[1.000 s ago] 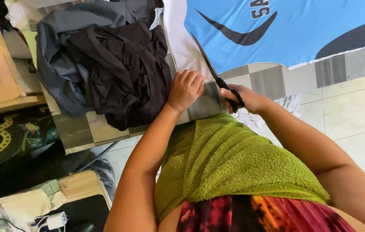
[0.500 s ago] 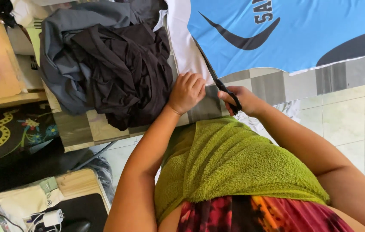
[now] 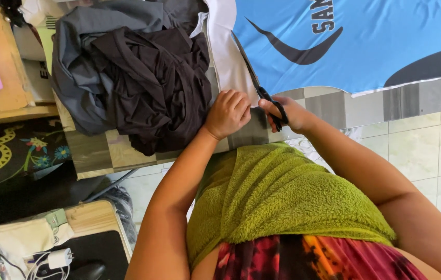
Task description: Cutting out a printed fabric piece from a larger sheet using scissors following a specific pattern.
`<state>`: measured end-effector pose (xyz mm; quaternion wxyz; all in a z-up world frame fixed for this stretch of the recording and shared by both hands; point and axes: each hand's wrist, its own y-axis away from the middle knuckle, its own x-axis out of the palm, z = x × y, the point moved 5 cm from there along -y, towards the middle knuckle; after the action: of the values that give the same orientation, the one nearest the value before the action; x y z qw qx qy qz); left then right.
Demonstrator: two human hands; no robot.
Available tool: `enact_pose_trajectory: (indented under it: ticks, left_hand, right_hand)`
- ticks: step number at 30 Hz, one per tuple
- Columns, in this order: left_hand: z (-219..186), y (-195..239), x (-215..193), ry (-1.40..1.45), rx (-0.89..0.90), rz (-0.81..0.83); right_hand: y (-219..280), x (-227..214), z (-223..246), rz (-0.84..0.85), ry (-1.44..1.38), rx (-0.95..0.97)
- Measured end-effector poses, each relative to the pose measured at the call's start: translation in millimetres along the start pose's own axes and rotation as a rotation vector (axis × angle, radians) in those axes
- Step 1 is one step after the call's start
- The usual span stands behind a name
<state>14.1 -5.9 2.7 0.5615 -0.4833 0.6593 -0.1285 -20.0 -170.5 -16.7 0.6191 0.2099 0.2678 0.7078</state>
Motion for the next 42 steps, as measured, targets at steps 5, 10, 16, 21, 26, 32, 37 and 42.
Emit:
enact_pose_trajectory:
  ticks: [5,10,16,21,26,32,37,42]
  left_hand:
    - [-1.7,-1.1,-1.2,0.009,0.011,0.003]
    - [-0.9,-1.9,-4.2,0.035,-0.004,0.010]
    - [-0.5,3.1,1.7,0.064,0.012,0.036]
    - [-0.1,4.5,0.9,0.070,0.023,0.006]
    - [-0.8,7.8,6.1,0.052,0.034,-0.001]
    - [-4.6,1.1,-0.6,0.071,0.044,0.018]
    - [-7.7,-4.6,-5.4,0.086,0.062,0.036]
    - [-9.7,-2.3,-2.8,0.097,0.077,0.042]
  right_hand:
    - [2.9,-2.5,5.5,-0.009,0.047,-0.035]
    - [-1.0,0.5,16.7,0.036,0.095,-0.030]
    - [-15.9,3.8,27.9,0.060,0.063,0.028]
    - [-19.9,6.2,29.8,0.031,0.048,0.009]
    - [-22.3,3.5,27.1,-0.001,0.090,-0.049]
    - [-32.4,3.9,32.4,0.000,0.081,-0.011]
    - [-44.7,7.5,43.1,0.036,0.067,0.008]
    - [-45.2,6.5,44.1,0.001,0.033,-0.055]
